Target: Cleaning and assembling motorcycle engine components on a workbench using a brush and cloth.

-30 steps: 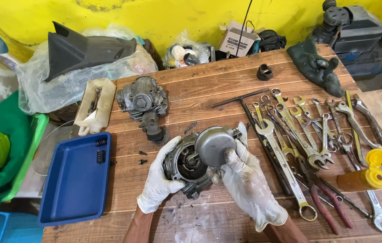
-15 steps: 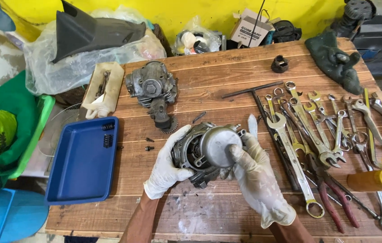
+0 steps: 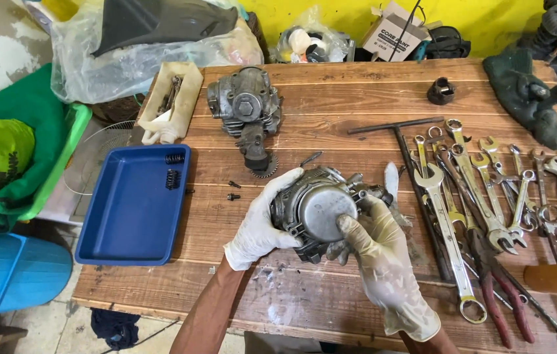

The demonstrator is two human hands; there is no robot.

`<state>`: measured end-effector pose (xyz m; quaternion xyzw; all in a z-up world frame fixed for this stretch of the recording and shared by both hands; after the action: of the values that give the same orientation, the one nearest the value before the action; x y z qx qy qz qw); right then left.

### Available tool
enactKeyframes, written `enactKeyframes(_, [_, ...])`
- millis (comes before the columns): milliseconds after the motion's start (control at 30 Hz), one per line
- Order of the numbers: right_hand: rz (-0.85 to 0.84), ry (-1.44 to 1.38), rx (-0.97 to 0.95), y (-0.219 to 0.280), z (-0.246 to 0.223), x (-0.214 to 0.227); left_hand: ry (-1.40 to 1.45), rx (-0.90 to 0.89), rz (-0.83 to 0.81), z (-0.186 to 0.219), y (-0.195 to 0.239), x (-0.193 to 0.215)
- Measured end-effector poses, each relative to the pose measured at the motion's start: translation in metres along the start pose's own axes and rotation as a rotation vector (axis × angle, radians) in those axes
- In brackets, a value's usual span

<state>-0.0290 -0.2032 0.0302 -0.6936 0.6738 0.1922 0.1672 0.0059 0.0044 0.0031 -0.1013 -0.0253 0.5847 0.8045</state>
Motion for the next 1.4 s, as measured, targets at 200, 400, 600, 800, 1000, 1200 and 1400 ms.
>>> enactKeyframes(200, [0.069,0.187,-0.030,0.014,-0.012,0.010,-0.154,0.020,0.022,0.009,0.001,0.001])
enactKeyframes(400, [0.102,-0.203,0.093,0.030,0.013,0.073,-0.209,-0.033,0.014,0.008,-0.001,0.003])
enactKeyframes(600, [0.175,-0.372,0.192,0.035,0.012,0.088,-0.052,-0.008,-0.004,0.007,-0.003,0.000])
enactKeyframes(800, [0.114,-0.432,0.283,0.038,0.004,0.088,-0.085,0.002,0.005,0.005,-0.004,-0.002])
enactKeyframes(1000, [0.187,-0.599,0.250,0.041,0.016,0.108,0.062,0.047,-0.013,-0.004,-0.003,-0.001])
enactKeyframes(1200, [0.168,-0.494,0.221,0.047,0.013,0.097,0.031,0.041,-0.002,-0.003,-0.004,-0.002])
enactKeyframes(1400, [0.194,-0.519,0.178,0.054,0.036,0.111,0.078,0.048,-0.008,-0.005,-0.003,-0.003])
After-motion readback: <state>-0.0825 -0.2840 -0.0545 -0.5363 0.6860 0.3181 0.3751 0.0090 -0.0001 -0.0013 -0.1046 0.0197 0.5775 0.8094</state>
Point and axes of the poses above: each hand's wrist, its own y-axis away from the middle knuckle, its own x-axis out of the back of the hand, z = x × y, the point moved 1 cm from there along -y, towards the middle knuckle, and after that the axes turned 6 degrees about x, right-handed, at the moved point
